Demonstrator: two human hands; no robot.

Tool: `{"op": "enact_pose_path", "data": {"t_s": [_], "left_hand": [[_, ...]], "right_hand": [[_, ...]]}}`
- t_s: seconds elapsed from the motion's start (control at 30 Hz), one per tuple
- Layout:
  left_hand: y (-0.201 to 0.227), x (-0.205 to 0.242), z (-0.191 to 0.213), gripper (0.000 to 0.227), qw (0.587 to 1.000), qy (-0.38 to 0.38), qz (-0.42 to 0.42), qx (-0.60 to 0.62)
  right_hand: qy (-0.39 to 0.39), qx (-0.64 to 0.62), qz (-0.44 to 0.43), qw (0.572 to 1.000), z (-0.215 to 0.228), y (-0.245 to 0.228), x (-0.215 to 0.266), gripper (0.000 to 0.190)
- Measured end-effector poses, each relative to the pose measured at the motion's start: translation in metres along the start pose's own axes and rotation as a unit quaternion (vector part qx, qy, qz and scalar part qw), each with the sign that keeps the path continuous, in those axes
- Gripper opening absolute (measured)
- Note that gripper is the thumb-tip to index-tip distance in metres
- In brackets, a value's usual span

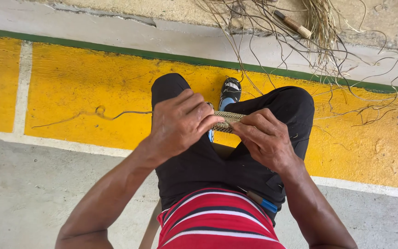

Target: The recorder is weaving a round basket or mat base using dried grass strips and a needle.

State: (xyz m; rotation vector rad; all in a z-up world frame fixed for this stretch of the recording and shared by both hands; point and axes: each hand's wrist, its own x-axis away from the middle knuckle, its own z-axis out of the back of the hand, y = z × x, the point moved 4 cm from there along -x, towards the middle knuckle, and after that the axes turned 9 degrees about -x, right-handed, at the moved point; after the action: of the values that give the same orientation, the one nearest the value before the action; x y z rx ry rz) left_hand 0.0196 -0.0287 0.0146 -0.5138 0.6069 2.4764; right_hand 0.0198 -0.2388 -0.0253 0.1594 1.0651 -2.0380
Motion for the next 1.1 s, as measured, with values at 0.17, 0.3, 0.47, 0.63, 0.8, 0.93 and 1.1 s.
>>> {"op": "enact_pose_path", "data": {"t_s": [0.17, 0.3, 0.47, 0.63, 0.8, 0.93, 1.1], "left_hand": [[0.005, 0.003, -0.001, 0.025, 1.000, 0.028, 0.008, -0.010], [0.007, 0.004, 0.002, 0.030, 0.999, 0.031, 0.007, -0.019], [0.010, 0.014, -0.013, 0.027, 0.999, 0.014, -0.002, -0.033], [0.018, 0.020, -0.015, 0.032, 0.997, 0.019, 0.034, -0.060], [0.028, 0.024, -0.020, 0.022, 0.999, 0.000, 0.033, -0.010], [0.022, 0.029, -0.030, 0.018, 0.998, -0.005, 0.058, 0.038], [0.021, 0.032, -0.037, 0.018, 0.993, -0.020, 0.080, 0.084]], "right_hand": [[0.009, 0.003, -0.019, 1.000, 0.002, -0.002, 0.002, 0.032], [0.020, 0.002, -0.025, 0.999, 0.001, -0.002, 0.001, 0.033], [0.041, 0.017, -0.027, 0.999, -0.001, -0.002, 0.003, 0.035], [0.058, 0.022, -0.042, 0.997, -0.002, -0.005, 0.006, 0.036], [0.067, 0.008, -0.077, 0.995, 0.002, -0.008, 0.011, 0.039], [0.086, 0.000, -0.104, 0.991, 0.018, -0.001, 0.026, 0.042], [0.075, -0.083, -0.134, 0.985, 0.017, 0.012, 0.040, 0.035]]}}
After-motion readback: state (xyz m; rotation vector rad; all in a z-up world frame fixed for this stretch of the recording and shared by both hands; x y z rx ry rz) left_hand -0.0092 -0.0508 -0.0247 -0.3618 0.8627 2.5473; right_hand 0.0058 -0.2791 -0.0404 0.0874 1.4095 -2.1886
